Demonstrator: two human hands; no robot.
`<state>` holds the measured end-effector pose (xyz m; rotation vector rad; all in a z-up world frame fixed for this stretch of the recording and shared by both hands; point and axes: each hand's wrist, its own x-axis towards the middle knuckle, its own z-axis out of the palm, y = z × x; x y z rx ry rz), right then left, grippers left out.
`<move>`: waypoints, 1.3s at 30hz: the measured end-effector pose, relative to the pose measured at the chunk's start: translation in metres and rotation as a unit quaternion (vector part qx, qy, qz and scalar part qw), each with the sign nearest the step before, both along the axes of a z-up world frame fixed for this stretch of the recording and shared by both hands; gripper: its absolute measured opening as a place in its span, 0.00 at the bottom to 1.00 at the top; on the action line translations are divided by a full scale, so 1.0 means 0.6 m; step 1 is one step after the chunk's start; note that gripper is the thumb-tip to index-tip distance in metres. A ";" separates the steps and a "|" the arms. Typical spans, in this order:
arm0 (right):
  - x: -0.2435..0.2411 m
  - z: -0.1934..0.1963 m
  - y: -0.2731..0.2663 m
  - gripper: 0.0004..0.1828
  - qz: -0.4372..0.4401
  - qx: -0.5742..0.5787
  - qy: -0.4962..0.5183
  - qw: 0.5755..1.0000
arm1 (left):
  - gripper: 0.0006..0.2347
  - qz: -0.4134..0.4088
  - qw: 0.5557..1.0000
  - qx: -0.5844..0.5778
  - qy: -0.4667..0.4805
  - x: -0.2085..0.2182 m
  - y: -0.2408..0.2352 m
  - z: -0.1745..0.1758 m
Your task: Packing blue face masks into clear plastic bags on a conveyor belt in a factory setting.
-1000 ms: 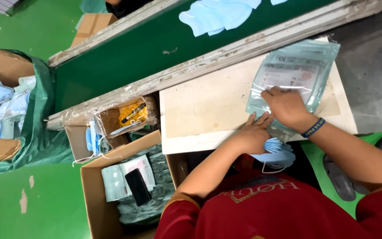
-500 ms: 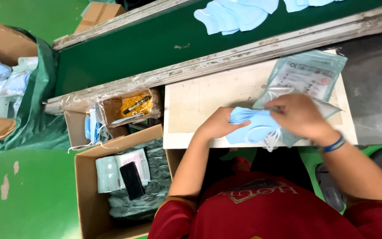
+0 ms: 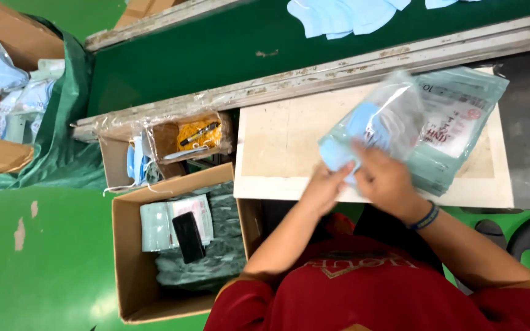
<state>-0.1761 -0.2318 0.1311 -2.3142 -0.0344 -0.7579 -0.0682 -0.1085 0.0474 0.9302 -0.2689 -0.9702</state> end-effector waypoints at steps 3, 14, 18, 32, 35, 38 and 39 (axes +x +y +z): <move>-0.016 -0.013 -0.009 0.35 -0.029 0.044 0.047 0.998 | 0.21 -0.060 0.978 -0.060 0.192 -0.029 0.015 0.050; -0.031 0.024 -0.088 0.27 0.222 0.080 0.193 0.952 | 0.09 -0.284 0.657 0.363 -0.596 -0.075 0.038 0.126; -0.046 0.054 -0.091 0.21 0.211 0.237 0.188 0.929 | 0.08 -0.071 0.690 0.249 -0.676 -0.096 0.057 0.124; -0.053 0.045 -0.071 0.07 0.119 0.241 0.139 0.953 | 0.11 0.068 0.703 0.179 -0.684 -0.054 0.065 0.238; -0.062 0.052 -0.063 0.05 0.105 0.194 0.118 0.968 | 0.04 0.042 0.699 0.182 -0.690 -0.053 0.062 0.237; -0.070 0.054 -0.065 0.06 0.080 0.178 0.099 0.976 | 0.04 0.034 0.714 0.162 -0.681 -0.048 0.072 0.234; -0.072 0.056 -0.067 0.06 0.074 0.174 0.075 0.979 | 0.05 0.006 0.736 0.167 -0.656 -0.046 0.076 0.228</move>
